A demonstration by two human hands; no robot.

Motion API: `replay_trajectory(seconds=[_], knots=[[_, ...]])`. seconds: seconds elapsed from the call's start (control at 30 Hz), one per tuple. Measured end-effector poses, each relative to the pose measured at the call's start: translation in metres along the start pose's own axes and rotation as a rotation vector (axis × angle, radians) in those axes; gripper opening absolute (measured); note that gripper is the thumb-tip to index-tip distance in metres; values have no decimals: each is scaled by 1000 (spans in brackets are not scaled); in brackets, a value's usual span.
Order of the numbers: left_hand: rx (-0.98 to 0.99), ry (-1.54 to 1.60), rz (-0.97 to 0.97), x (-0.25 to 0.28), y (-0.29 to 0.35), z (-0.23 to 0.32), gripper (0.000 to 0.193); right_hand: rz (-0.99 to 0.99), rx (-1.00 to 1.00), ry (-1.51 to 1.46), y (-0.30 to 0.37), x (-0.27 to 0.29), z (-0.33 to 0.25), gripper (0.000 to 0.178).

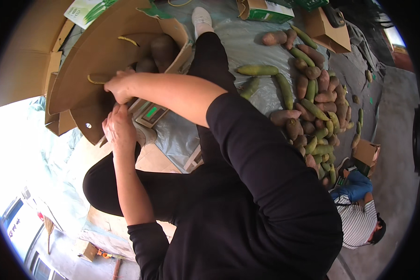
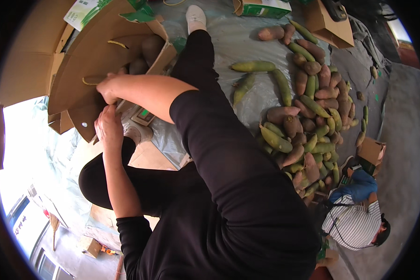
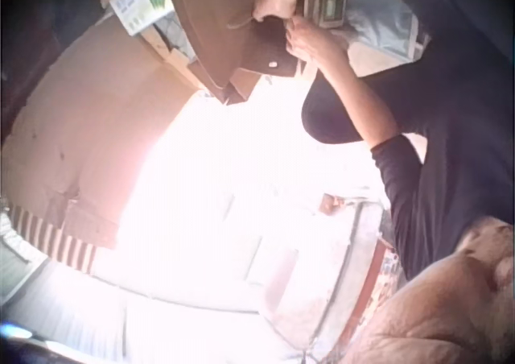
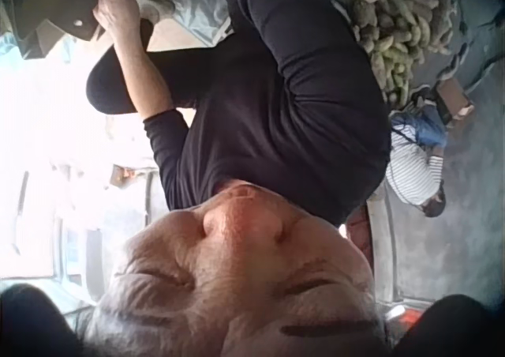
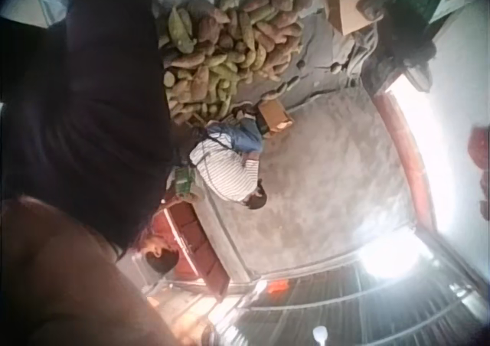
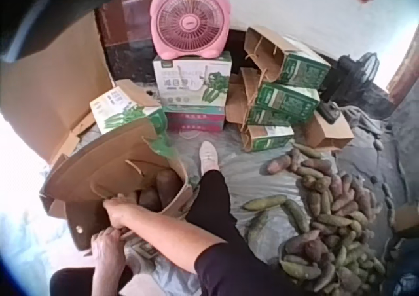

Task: Sort and package harvested produce into boxes and paper bags using a digital scale.

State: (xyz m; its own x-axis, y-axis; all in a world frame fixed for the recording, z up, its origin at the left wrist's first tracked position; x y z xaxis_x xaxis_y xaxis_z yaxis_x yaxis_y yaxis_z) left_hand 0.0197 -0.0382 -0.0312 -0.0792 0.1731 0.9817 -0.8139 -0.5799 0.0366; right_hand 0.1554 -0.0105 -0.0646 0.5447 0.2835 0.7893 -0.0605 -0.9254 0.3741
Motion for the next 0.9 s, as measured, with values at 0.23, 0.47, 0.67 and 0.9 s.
replay_trajectory(seconds=[0.23, 0.47, 0.67, 0.9], knots=[[54, -69, -52, 6, 10, -10, 19, 310, 357, -508, 94, 86, 52, 45], [27, -24, -52, 4, 1, 3, 20, 651, -351, -547, 242, 16, 222, 29], [21, 4, -46, 3, -1, 4, 19, -38, -881, -85, 355, -184, 292, 36], [82, -23, -96, 6, 3, 1, 22, -241, -936, 241, 410, -243, 216, 40]])
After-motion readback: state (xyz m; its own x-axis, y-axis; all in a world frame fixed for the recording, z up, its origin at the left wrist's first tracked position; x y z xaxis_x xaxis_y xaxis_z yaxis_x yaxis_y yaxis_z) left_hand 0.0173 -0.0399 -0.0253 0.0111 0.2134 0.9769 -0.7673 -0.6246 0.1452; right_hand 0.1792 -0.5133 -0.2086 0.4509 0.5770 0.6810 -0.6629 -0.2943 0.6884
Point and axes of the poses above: each hand's wrist, its own y-axis away from the middle knuckle, its own x-axis out of the back of the hand, z = x × y, the point moved 1 cm from there along -y, towards the middle knuckle, and after that the axes turned 6 degrees about y, right-handed, at the moved point
